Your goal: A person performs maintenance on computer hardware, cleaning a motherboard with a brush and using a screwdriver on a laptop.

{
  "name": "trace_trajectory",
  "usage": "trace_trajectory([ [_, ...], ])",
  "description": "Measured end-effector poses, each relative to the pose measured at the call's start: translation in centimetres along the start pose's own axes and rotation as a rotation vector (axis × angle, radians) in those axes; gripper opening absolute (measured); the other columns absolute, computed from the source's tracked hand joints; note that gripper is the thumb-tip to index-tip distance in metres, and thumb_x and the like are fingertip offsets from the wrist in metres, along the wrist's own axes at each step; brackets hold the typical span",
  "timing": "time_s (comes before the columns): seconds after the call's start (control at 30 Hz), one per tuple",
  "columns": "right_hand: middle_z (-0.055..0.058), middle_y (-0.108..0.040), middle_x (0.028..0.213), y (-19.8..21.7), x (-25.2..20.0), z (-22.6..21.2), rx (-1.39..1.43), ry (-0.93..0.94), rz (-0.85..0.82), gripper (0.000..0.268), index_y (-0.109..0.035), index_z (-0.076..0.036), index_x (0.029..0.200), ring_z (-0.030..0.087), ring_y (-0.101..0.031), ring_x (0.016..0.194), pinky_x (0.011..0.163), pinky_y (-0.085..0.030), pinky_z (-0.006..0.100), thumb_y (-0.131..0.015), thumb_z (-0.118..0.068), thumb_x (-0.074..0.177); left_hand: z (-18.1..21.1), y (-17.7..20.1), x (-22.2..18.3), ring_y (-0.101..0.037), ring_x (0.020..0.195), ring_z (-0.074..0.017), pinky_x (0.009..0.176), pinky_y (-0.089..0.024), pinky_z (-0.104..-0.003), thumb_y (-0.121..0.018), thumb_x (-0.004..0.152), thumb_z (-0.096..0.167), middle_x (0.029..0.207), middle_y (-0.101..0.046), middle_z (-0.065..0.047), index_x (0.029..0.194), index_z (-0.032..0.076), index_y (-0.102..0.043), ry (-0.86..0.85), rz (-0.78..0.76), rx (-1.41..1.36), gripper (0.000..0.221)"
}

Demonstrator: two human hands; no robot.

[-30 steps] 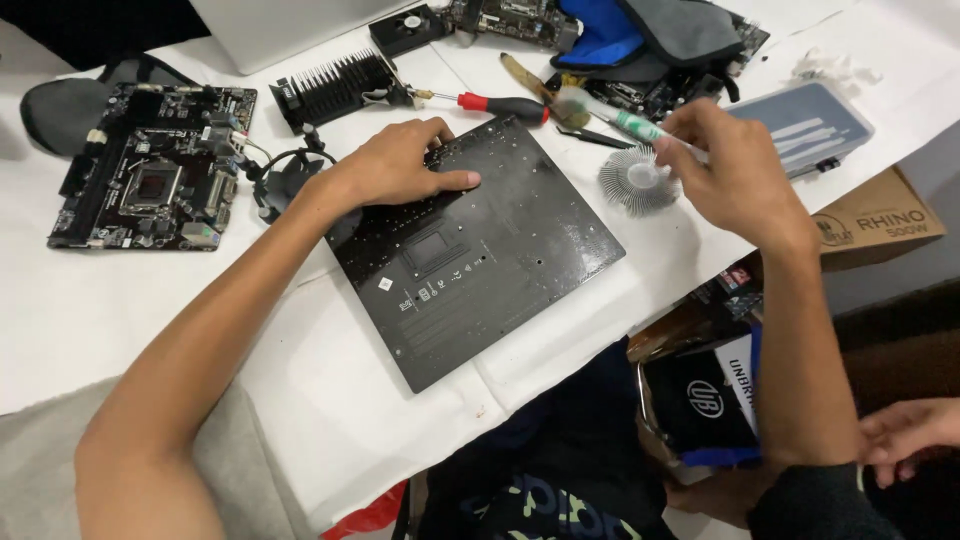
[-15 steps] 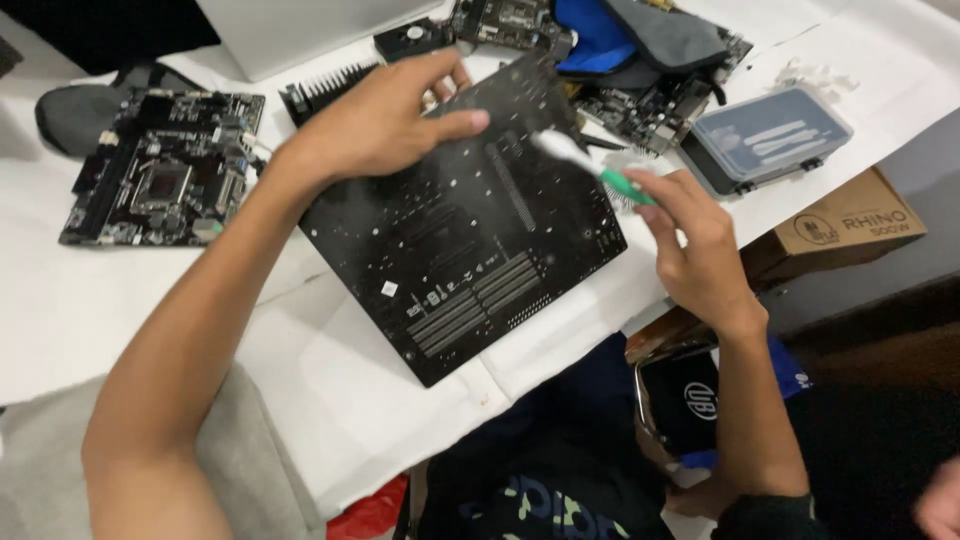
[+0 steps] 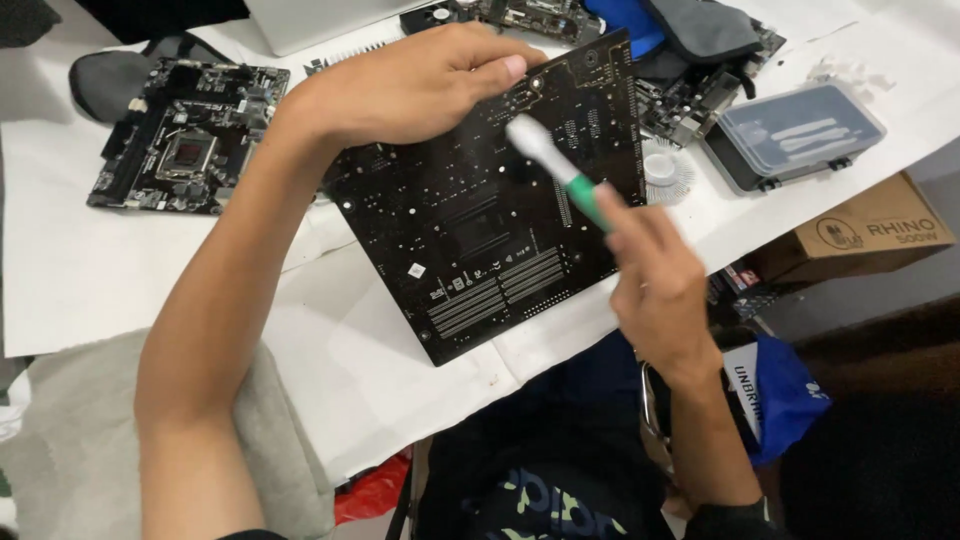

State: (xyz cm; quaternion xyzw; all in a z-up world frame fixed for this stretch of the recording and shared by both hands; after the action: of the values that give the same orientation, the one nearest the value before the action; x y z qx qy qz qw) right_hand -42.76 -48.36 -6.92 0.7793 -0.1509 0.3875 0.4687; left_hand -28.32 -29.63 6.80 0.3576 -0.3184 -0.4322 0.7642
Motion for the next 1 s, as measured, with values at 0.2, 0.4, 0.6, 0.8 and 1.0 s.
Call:
trace_trajectory([
  [0.2,0.016,-0.056,0.107,-1.5,0.3,-4.4,-0.009,0.024,-0.019,0.053,-0.040,-0.006,0.159,0.022,-0.047,0.073,0.057,-0.043,0.035,-0.043,0.013,0.110,-0.2,0.2,-0.5,-0.031,0.107,-0.0207,0.091,-0.025,-0.037,-0.027,0.104,0.056,0.117,-0.030,-0.007,0.119,0.007,-0.048,0.182,-0.016,-0.109,0.056],
  [0.4,0.014,-0.056,0.103,-2.8,0.9,-8.0,-0.004,0.164,-0.033,0.048,-0.046,-0.004,0.156,0.020,-0.050,0.070,0.049,-0.041,0.032,-0.047,0.013,0.111,0.1,-0.4,-0.2,-0.042,0.145,-0.0366,0.117,-0.023,-0.050,-0.011,0.082,0.078,0.156,-0.045,-0.024,0.150,-0.004,-0.043,0.067,0.056,-0.107,0.111],
  [0.6,0.015,-0.058,0.102,-3.7,1.8,-9.6,-0.003,0.247,-0.054,0.048,-0.050,-0.006,0.155,0.019,-0.048,0.070,0.051,-0.039,0.029,-0.054,0.015,0.111,-1.1,-0.5,-0.1,-0.063,0.138,-0.0329,0.116,-0.039,-0.046,-0.019,0.093,0.075,0.143,-0.072,-0.018,0.155,0.009,-0.026,-0.033,0.211,-0.103,0.091],
  [0.8,0.013,-0.064,0.103,-2.6,-3.7,-8.7,-0.063,0.226,-0.150,0.052,-0.057,-0.009,0.148,0.019,-0.050,0.063,0.046,-0.037,0.032,-0.053,0.017,0.103,-1.8,-1.0,1.2,-0.066,0.120,-0.0231,0.102,-0.047,-0.035,-0.021,0.079,0.085,0.136,-0.065,-0.012,0.138,0.004,-0.056,0.009,0.184,-0.067,0.106],
  [1.0,0.019,-0.060,0.101,0.0,-7.9,-4.8,-0.200,-0.002,-0.078,0.048,-0.066,0.004,0.137,0.036,-0.055,0.081,0.062,-0.042,0.045,-0.048,0.022,0.097,-2.0,-1.8,1.8,-0.072,0.108,-0.0176,0.092,-0.051,-0.033,-0.029,0.088,0.078,0.129,-0.072,-0.006,0.120,0.012,-0.072,-0.022,0.175,0.014,0.085],
])
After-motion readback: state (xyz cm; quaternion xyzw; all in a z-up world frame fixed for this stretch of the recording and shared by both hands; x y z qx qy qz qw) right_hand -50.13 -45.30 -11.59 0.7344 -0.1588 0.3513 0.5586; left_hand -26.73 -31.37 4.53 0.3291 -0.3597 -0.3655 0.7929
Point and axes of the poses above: each hand's wrist, its own x-axis towards the middle knuckle, its own y-axis out of the back of the hand, z = x × y, the point moved 6 cm from there along x, towards the middle knuckle
